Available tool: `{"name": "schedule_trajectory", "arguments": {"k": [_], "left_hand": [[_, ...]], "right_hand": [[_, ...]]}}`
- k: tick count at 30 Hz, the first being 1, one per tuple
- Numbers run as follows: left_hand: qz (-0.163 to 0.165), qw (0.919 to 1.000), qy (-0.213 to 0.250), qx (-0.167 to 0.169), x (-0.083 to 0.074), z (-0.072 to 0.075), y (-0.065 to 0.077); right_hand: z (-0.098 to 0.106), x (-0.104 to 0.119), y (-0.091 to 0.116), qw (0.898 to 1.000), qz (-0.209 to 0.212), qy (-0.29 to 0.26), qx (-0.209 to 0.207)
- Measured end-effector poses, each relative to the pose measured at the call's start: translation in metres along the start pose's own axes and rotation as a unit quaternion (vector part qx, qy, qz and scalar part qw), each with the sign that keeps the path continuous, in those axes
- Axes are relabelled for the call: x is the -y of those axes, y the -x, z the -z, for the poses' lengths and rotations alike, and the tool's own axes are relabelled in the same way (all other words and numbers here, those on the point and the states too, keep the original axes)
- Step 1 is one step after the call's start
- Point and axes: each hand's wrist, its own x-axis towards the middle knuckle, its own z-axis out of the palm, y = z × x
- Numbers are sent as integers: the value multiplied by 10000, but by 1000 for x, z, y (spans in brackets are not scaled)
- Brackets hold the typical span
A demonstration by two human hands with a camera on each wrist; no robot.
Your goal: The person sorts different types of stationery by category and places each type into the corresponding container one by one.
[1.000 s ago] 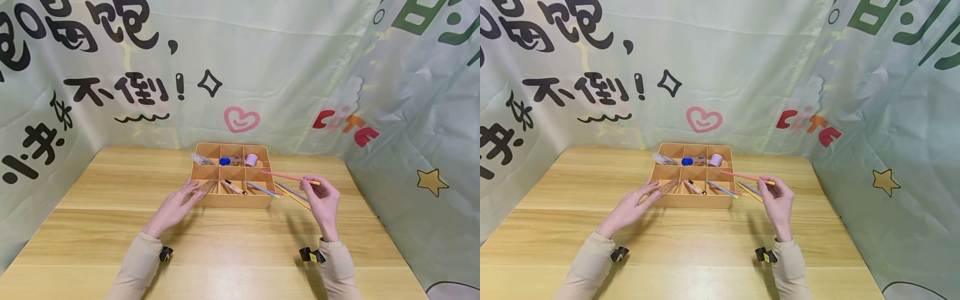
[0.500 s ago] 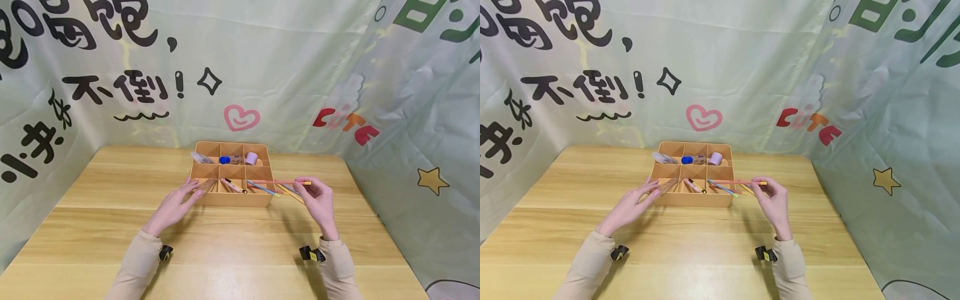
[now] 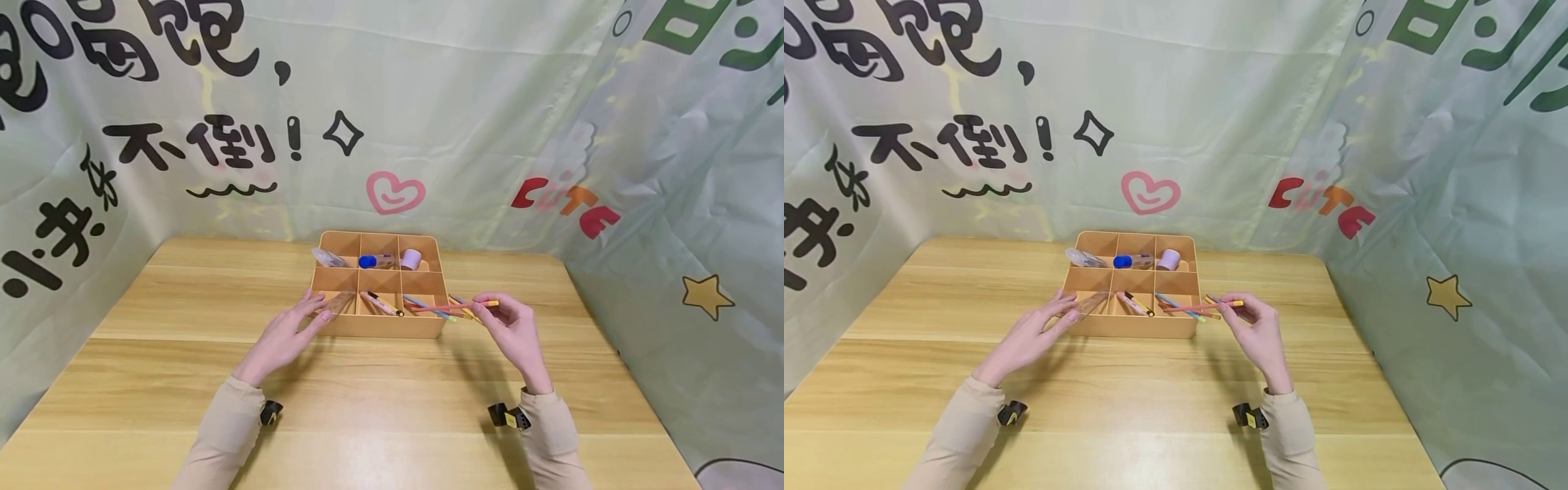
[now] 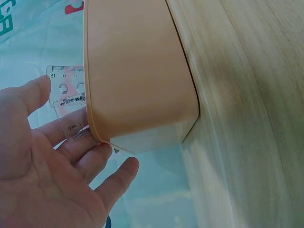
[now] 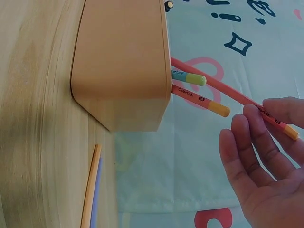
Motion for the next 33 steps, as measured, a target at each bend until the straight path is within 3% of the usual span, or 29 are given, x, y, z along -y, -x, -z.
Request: {"name": "schedule_trajectory", "arguments": {"k": [3,11,21,26,33], "left_hand": [[-6,10000,1,-2,0,0,0],[-5,10000,0,1,0,0,0],[19,10000,5,3,-1,0,0],[16,10000,11,17,-1,0,0],[21,10000,4,16,0,0,0]], "right_hand": [[0,2,0,10000,58,14,22],[-1,-24,-1,9993,143,-222,252],[-1,-27,-1,9993,91,-140,349],[-1,-22,-1,9993,38,32,383],[-3,6,1,9979,38,443,463]]}}
